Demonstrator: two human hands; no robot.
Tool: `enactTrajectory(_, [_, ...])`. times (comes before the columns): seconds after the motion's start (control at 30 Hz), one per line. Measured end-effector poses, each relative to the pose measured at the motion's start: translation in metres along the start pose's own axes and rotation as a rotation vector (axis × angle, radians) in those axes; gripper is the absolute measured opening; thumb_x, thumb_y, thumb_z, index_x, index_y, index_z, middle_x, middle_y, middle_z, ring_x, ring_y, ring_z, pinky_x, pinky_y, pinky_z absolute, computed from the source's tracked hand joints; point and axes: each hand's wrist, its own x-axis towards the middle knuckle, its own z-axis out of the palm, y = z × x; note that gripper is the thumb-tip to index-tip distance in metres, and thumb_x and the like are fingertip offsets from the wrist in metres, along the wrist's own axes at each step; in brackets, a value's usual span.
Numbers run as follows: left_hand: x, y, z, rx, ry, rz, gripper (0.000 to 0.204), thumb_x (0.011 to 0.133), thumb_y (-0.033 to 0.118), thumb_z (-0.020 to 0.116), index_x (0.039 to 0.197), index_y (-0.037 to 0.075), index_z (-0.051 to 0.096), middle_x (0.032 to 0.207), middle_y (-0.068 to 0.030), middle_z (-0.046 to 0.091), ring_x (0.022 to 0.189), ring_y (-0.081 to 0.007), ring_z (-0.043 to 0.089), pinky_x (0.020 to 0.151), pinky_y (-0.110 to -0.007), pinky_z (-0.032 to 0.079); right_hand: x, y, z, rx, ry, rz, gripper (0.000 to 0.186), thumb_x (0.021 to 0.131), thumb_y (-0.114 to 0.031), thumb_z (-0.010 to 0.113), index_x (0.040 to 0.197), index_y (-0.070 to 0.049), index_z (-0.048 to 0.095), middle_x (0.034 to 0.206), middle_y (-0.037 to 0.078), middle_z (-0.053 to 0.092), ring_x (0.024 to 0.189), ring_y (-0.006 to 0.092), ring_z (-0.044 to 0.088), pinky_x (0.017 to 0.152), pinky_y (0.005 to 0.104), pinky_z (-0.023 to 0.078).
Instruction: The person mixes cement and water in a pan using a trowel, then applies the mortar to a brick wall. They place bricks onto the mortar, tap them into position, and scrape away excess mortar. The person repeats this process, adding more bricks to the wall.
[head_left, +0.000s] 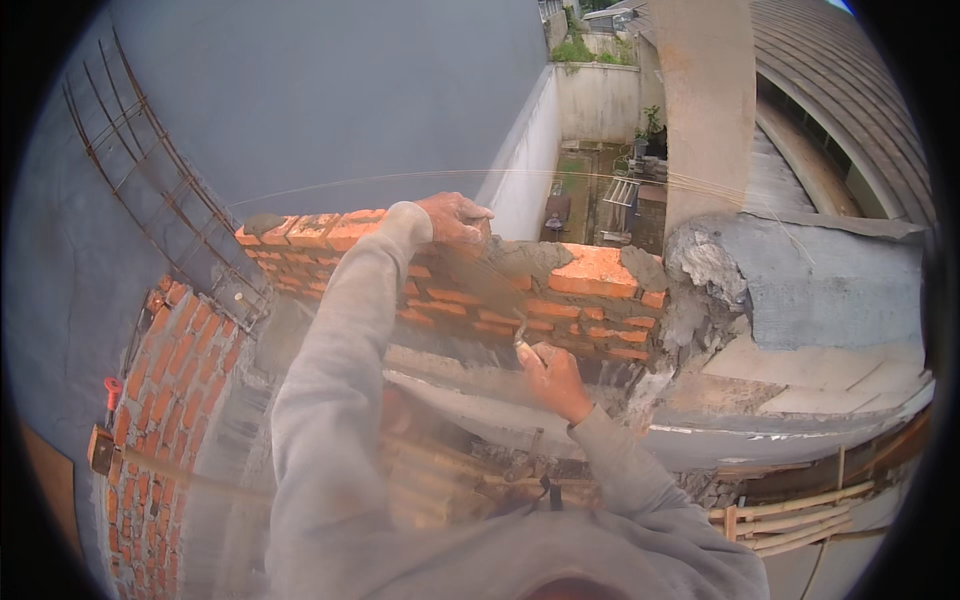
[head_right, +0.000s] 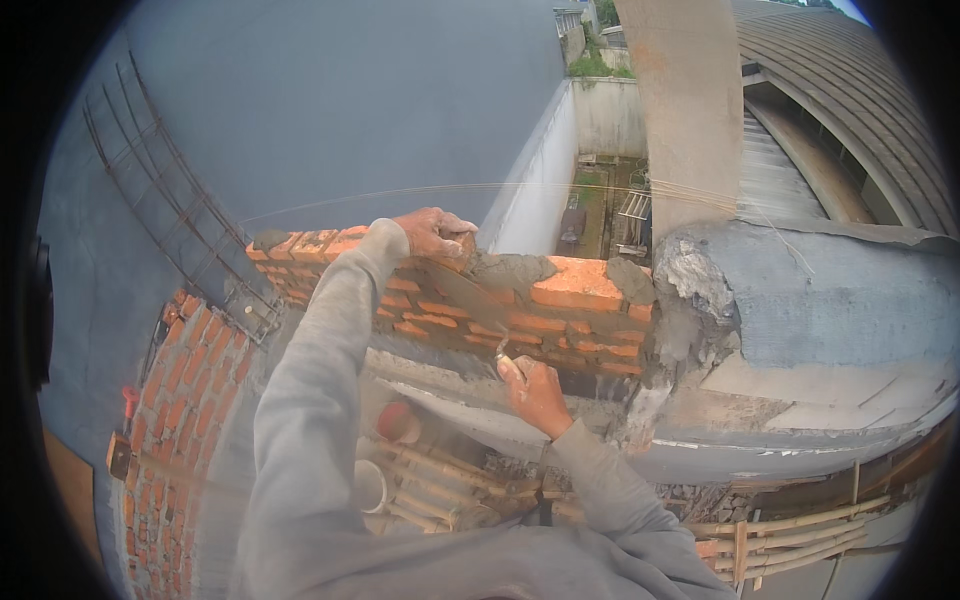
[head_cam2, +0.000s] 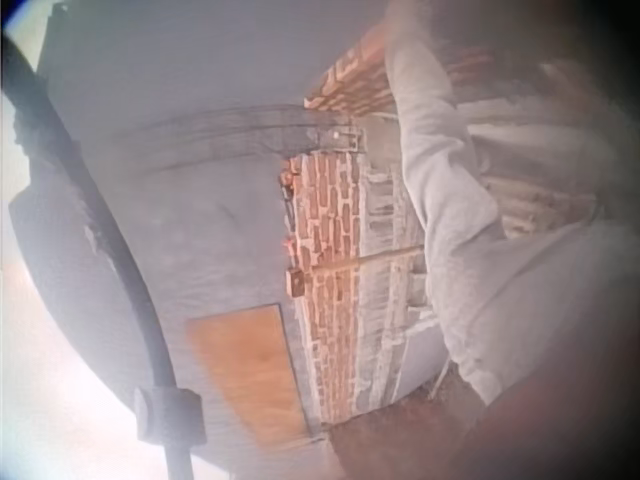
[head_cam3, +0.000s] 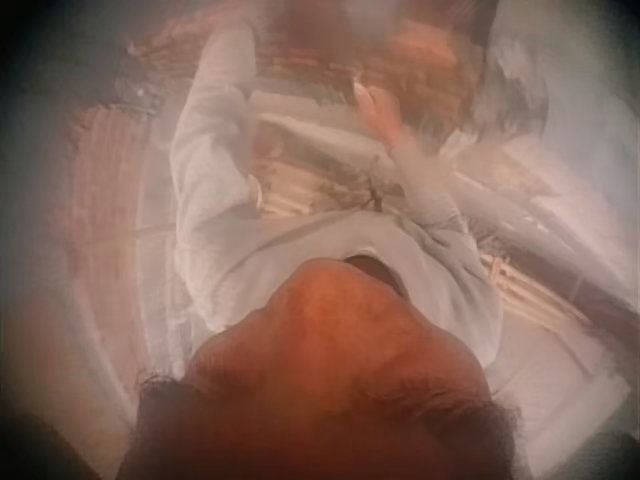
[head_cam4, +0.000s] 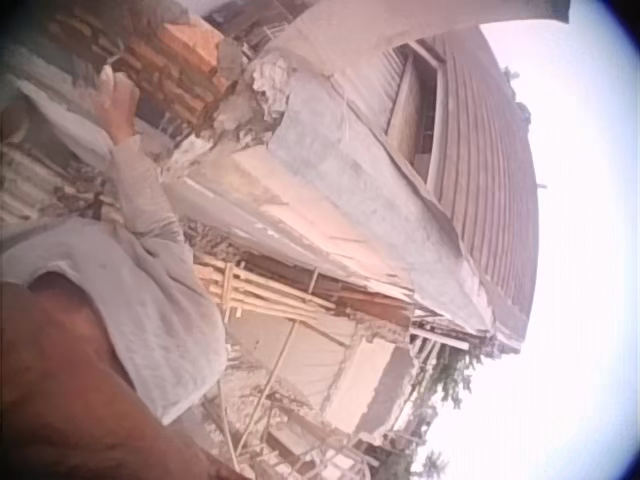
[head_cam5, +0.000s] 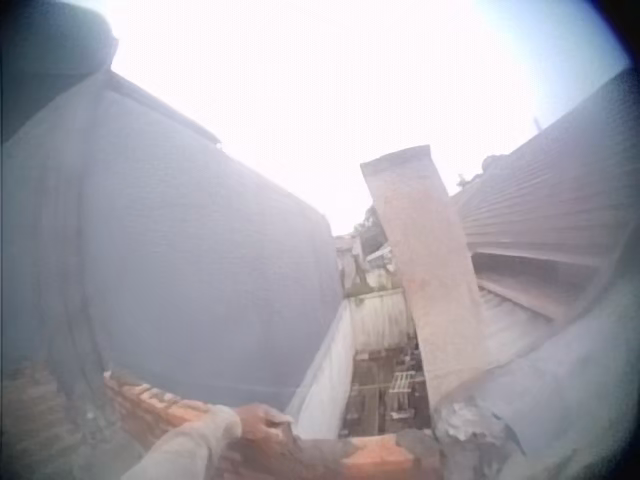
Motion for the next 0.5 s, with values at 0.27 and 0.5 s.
enactTrajectory(0.27, [-0.029, -0.008, -0.005, -0.11, 0.431, 0.098, 0.059, 0.097, 0.021, 0.074, 0.154, 0.012, 0.064, 0.156, -0.0143, 0.064, 0.145, -0.0328, 0.059, 0.122, -0.048, 0.05, -0.118, 0.05, -0.079, 0.084, 0.011, 0.032, 0.037, 0.109, -0.03, 0.067, 0.085, -0.003, 0.062, 0.069, 0.004, 0.059, 0.066, 0.0139, 0.056, 0.06, 0.0348, 0.044])
enactTrajectory(0.5, [-0.171, -0.074, 0.089, -1.12, 1.491, 0.141, 0.049, 0.104, 0.018, 0.067, 0.151, 0.003, 0.064, 0.136, -0.0118, 0.069, 0.123, -0.0241, 0.07, 0.103, -0.044, 0.06, -0.237, 0.133, -0.136, -0.218, -0.082, 0.075, 0.026, 0.098, -0.021, 0.074, 0.101, 0.005, 0.073, 0.09, 0.026, 0.072, 0.08, 0.0455, 0.067, 0.077, 0.0501, 0.052])
